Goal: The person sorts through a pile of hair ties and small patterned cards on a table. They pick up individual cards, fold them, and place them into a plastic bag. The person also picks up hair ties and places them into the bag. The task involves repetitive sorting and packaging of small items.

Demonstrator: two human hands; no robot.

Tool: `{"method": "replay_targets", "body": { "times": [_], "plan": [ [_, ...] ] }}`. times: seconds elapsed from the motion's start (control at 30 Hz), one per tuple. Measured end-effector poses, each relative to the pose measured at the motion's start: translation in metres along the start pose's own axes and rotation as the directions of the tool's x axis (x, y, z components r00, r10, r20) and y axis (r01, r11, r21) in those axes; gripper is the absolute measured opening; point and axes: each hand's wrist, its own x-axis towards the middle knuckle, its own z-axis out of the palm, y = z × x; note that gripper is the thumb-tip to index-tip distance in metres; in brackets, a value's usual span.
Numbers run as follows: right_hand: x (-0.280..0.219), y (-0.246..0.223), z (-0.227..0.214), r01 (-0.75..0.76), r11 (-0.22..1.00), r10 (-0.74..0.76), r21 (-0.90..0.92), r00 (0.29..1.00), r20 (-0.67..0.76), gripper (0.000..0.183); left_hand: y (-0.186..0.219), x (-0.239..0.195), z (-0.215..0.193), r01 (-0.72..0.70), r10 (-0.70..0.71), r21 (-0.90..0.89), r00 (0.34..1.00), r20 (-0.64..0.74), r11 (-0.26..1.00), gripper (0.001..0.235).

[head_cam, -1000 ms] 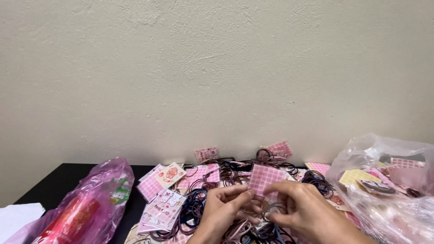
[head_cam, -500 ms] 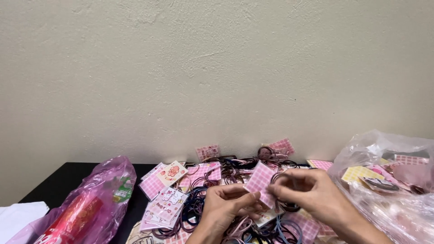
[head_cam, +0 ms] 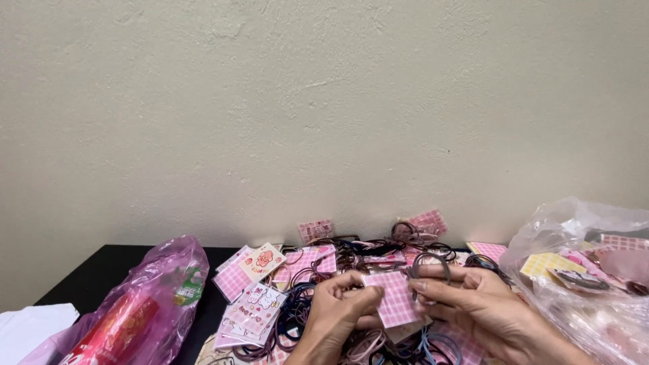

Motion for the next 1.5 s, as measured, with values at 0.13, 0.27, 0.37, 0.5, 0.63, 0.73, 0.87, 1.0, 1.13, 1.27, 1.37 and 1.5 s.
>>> {"method": "replay_targets", "body": {
  "times": [0.13,0.27,0.37,0.5,0.63,0.73,0.87,1.0,1.13,1.27,1.37,1.5],
  "plan": [
    [-0.027,-0.012,0.023,0.156,0.916,-0.200,-0.369,0.976,-0.085,0.037,0.012,-0.010,0.010,0.030,-0.028,0.129,0.999,-0.022,0.991,0.024],
    [-0.018,0.014,0.011,0.299,0.738,-0.378,-0.605,0.926,-0.004,0.032,0.017,-0.016,0.018,0.061,-0.053,0.189,0.998,-0.046,0.980,0.047],
    [0.002,0.040,-0.011,0.751,0.095,-0.754,-0.654,0.483,0.446,0.029,0.009,-0.011,0.017,0.049,-0.049,0.110,0.999,-0.006,0.993,0.032],
    [0.008,0.050,-0.018,0.807,-0.027,-0.803,-0.590,0.335,0.494,0.034,0.007,-0.015,0.018,0.048,-0.052,0.038,0.992,0.113,0.998,0.034],
    [0.001,0.048,-0.008,0.786,-0.066,-0.865,-0.615,0.262,0.428,0.025,0.000,-0.011,0.012,0.056,-0.059,0.022,0.980,0.189,0.998,0.048],
    [0.003,0.049,-0.007,0.814,-0.062,-0.874,-0.577,0.234,0.425,0.016,-0.009,-0.001,0.006,0.011,-0.015,0.022,0.983,0.181,1.000,0.044],
    [0.002,0.050,-0.008,0.838,0.029,-0.823,-0.545,0.330,0.463,0.018,0.008,-0.017,0.014,0.064,-0.065,0.009,0.991,0.114,0.998,0.043],
    [0.002,0.051,-0.009,0.838,0.099,-0.790,-0.537,0.395,0.469,0.028,0.006,-0.012,0.013,0.006,-0.012,0.064,0.996,0.092,0.998,0.039],
    [0.004,0.051,-0.013,0.812,0.195,-0.743,-0.550,0.489,0.458,0.032,0.017,-0.023,0.021,0.054,-0.056,0.103,0.998,0.011,0.993,0.039],
    [0.010,0.053,-0.017,0.828,0.114,-0.757,-0.549,0.431,0.492,0.033,0.013,-0.021,0.017,0.023,-0.029,0.126,0.998,0.048,0.992,0.051],
    [0.012,0.054,-0.019,0.845,0.067,-0.750,-0.531,0.394,0.532,0.033,0.010,-0.020,0.016,-0.016,0.008,0.171,0.999,0.048,0.985,0.052],
    [0.013,0.055,-0.020,0.835,-0.048,-0.732,-0.548,0.343,0.588,0.036,0.010,-0.019,0.015,-0.047,0.038,0.207,0.998,0.049,0.977,0.052]
  ]
}}
